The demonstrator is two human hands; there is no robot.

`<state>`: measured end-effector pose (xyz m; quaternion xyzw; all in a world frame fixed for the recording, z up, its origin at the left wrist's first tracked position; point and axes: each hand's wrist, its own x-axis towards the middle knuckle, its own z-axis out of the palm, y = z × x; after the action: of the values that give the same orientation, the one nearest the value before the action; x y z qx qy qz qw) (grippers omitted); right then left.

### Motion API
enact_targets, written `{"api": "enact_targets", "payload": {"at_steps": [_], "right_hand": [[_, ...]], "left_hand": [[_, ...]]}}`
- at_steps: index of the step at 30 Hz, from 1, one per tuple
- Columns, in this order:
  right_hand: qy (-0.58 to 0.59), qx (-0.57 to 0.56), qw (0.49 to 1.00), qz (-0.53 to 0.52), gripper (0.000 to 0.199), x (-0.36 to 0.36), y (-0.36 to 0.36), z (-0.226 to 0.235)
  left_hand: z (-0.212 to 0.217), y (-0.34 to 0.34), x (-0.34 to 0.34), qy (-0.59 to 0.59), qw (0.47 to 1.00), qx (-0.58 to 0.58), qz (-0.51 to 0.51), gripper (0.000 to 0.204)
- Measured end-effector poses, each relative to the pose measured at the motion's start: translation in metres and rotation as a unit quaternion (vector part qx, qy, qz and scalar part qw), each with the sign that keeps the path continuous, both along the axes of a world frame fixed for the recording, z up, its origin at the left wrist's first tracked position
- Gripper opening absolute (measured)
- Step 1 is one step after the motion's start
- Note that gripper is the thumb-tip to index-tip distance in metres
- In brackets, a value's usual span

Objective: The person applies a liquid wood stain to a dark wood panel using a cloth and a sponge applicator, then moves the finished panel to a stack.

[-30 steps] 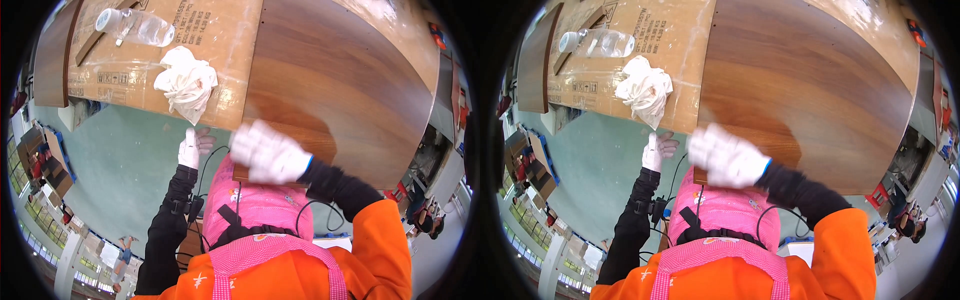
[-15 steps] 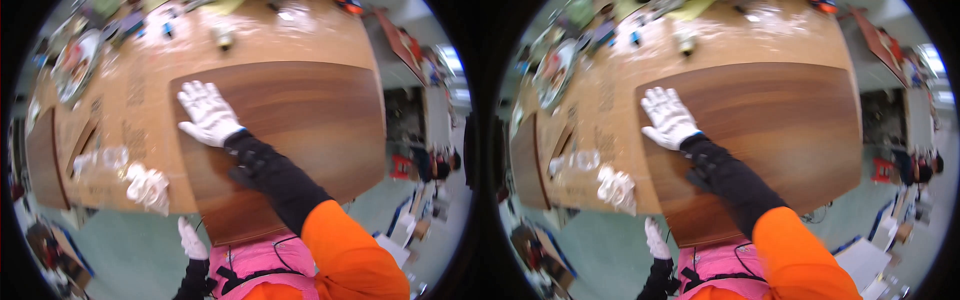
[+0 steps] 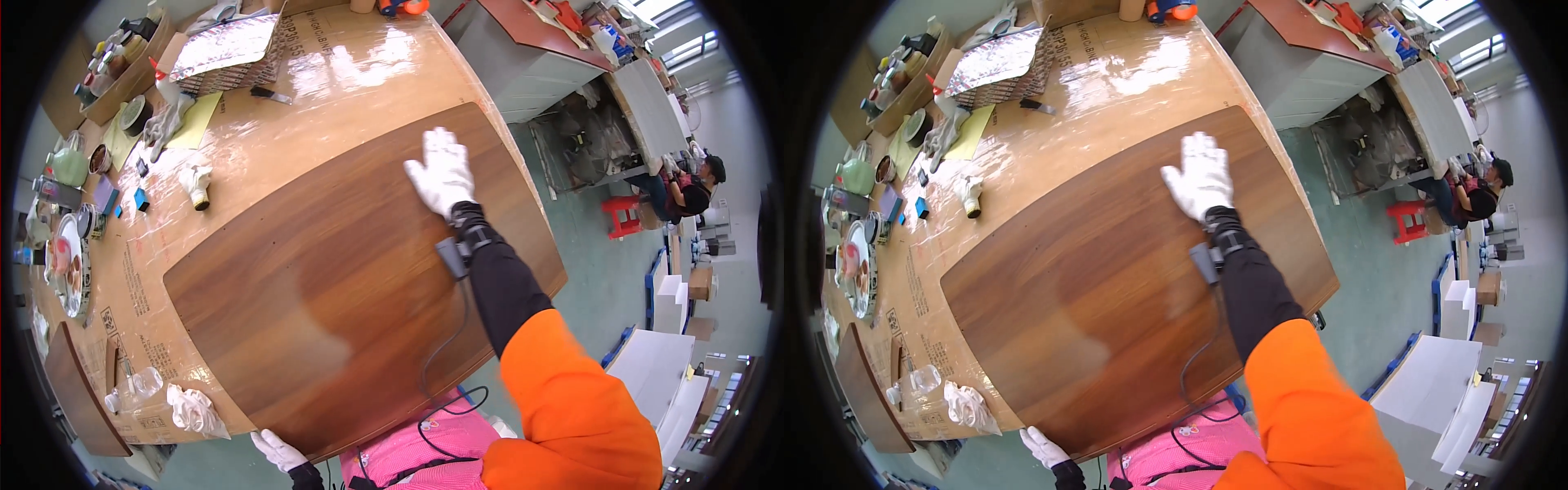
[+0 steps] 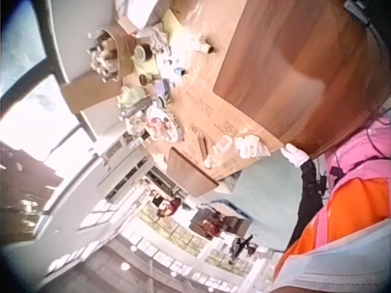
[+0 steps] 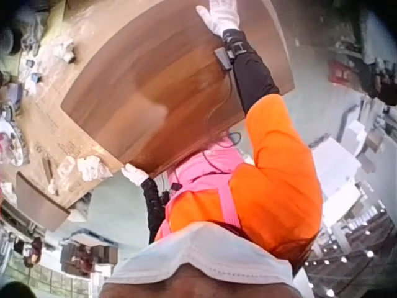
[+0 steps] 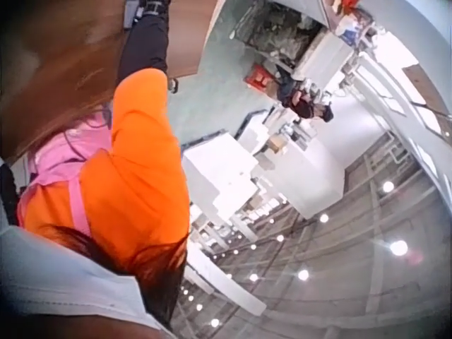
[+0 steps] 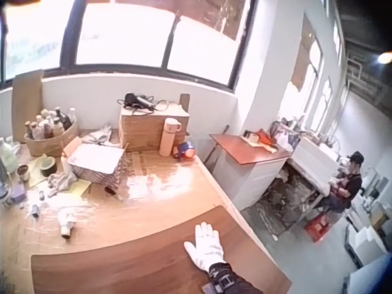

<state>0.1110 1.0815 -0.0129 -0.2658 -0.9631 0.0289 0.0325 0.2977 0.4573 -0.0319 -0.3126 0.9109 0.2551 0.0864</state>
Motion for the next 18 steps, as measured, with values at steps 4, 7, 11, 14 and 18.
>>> {"api": "enact_targets", "payload": {"at_steps": [4, 7, 11, 14, 18], "right_hand": [[-0.036, 0.086, 0.985, -0.147, 0.08, 0.067, 0.082, -0.003], [0.091, 0.01, 0.966, -0.242, 0.059, 0.108, 0.124, 0.001], [0.105, -0.042, 0.978, -0.176, 0.062, 0.143, 0.159, -0.021], [0.118, -0.018, 0.979, -0.164, 0.062, 0.166, 0.185, -0.041], [0.215, -0.104, 0.95, -0.202, 0.066, 0.189, 0.221, -0.03]], "left_hand": [[-0.014, 0.001, -0.007, 0.054, 0.992, 0.079, 0.087, 0.057], [-0.014, 0.018, 0.016, 0.074, 0.979, 0.061, 0.178, 0.055], [-0.007, 0.055, 0.058, 0.051, 0.973, -0.02, 0.222, 0.052], [-0.006, 0.068, 0.066, 0.062, 0.97, -0.038, 0.231, 0.055], [-0.022, 0.075, 0.058, 0.084, 0.954, -0.025, 0.288, 0.057]]}}
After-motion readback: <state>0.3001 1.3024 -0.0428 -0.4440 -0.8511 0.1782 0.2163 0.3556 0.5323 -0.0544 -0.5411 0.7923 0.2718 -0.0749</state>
